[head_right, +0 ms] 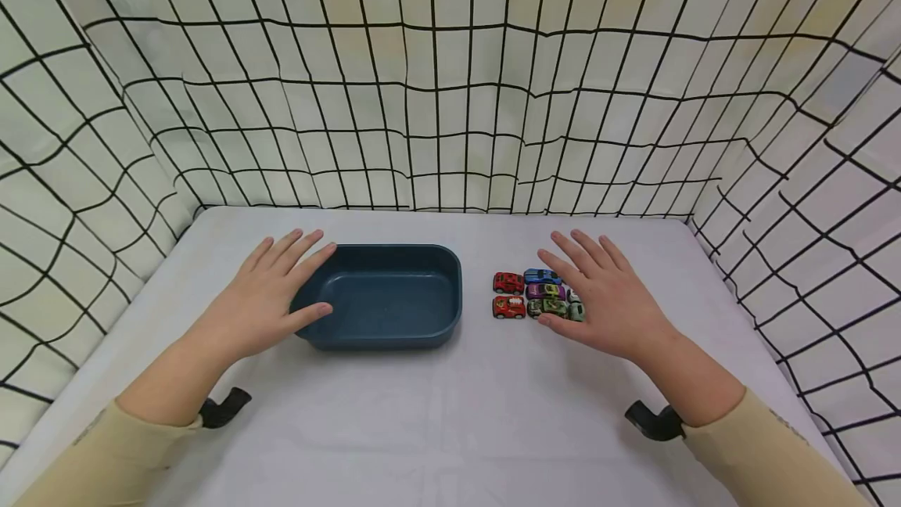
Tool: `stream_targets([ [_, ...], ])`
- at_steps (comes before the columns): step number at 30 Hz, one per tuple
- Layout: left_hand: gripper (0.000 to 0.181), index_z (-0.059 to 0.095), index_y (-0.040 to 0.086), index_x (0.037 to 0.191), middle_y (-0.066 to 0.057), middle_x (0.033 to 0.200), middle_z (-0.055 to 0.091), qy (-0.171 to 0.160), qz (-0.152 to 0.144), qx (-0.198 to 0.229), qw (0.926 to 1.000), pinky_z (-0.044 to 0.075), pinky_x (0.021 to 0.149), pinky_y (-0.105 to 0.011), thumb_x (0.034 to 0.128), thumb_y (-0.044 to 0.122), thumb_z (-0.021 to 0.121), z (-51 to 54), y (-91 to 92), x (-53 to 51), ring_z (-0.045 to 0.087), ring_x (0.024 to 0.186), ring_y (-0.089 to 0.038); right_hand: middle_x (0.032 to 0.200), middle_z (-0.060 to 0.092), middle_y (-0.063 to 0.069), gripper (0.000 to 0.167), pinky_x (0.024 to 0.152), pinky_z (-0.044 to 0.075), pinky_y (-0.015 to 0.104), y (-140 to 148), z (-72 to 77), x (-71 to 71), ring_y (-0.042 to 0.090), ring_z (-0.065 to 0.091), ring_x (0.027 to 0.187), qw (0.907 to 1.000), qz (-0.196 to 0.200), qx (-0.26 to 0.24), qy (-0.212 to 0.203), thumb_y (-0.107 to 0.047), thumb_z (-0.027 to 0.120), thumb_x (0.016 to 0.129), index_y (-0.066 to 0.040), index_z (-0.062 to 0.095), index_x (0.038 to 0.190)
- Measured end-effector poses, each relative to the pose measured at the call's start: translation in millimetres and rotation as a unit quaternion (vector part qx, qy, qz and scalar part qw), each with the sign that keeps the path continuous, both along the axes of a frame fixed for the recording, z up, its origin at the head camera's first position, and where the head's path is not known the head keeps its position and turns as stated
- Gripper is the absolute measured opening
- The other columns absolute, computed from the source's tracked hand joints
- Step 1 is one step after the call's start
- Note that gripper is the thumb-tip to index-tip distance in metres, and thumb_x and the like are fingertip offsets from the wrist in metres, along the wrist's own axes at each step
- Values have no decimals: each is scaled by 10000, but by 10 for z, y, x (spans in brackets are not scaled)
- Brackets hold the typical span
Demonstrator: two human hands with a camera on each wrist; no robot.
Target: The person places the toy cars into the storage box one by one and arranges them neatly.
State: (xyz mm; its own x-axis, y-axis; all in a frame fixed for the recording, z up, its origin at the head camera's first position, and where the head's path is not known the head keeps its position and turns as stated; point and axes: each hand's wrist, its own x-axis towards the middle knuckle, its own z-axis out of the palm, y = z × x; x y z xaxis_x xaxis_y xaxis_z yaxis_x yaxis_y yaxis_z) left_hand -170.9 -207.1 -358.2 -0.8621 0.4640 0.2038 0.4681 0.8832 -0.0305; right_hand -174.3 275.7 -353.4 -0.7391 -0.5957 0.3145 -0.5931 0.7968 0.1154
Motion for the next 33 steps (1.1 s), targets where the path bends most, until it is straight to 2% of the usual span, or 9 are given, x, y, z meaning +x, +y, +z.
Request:
stream_targets([
  [7,876,203,237,1600,-54,1648,164,10,-22,103,9999,9,1212,-487,917,714,475,-12,-23,4,119,1508,-310,1552,384,80,847,1111,291,577,-17,-6,21,355,344,1402,9998,20,-214,-43,-547,729,812,-203,413,1518],
  [12,893,165,246,1606,-60,1647,161,-154,-14,193,9997,40,1206,-514,914,731,453,-23,-52,7,138,1501,-324,1424,518,93,756,1047,372,582,-29,-21,25,350,461,1296,9991,104,-376,-166,-508,750,811,-185,503,1449],
  [16,908,149,240,1608,-77,1643,171,-329,-21,334,9989,70,1197,-542,911,739,447,-24,-72,22,161,1489,-355,1351,571,100,682,1010,409,584,-25,-38,18,340,511,1238,9978,221,-533,-339,-469,754,822,-174,548,1402],
  [21,901,168,229,1606,-86,1637,189,-385,-1,410,9984,95,1191,-554,914,719,473,-25,-95,23,170,1487,-359,1328,588,94,634,994,425,577,-27,-73,20,331,523,1220,9963,261,-625,-535,-438,749,839,-172,566,1384],
  [26,901,180,224,1604,-93,1629,207,-362,10,390,9986,134,1177,-570,912,721,474,-36,-124,16,189,1479,-365,1311,599,86,594,982,437,560,-36,-103,15,320,534,1202,9955,287,-682,-597,-423,744,846,-171,587,1361],
  [33,906,175,206,1605,-125,1621,215,-538,119,427,9976,190,1142,-615,917,722,462,-45,-200,10,231,1452,-405,1246,635,58,495,970,453,534,-104,-122,-18,292,564,1162,9942,404,-721,-689,-414,729,858,-162,651,1277],
])
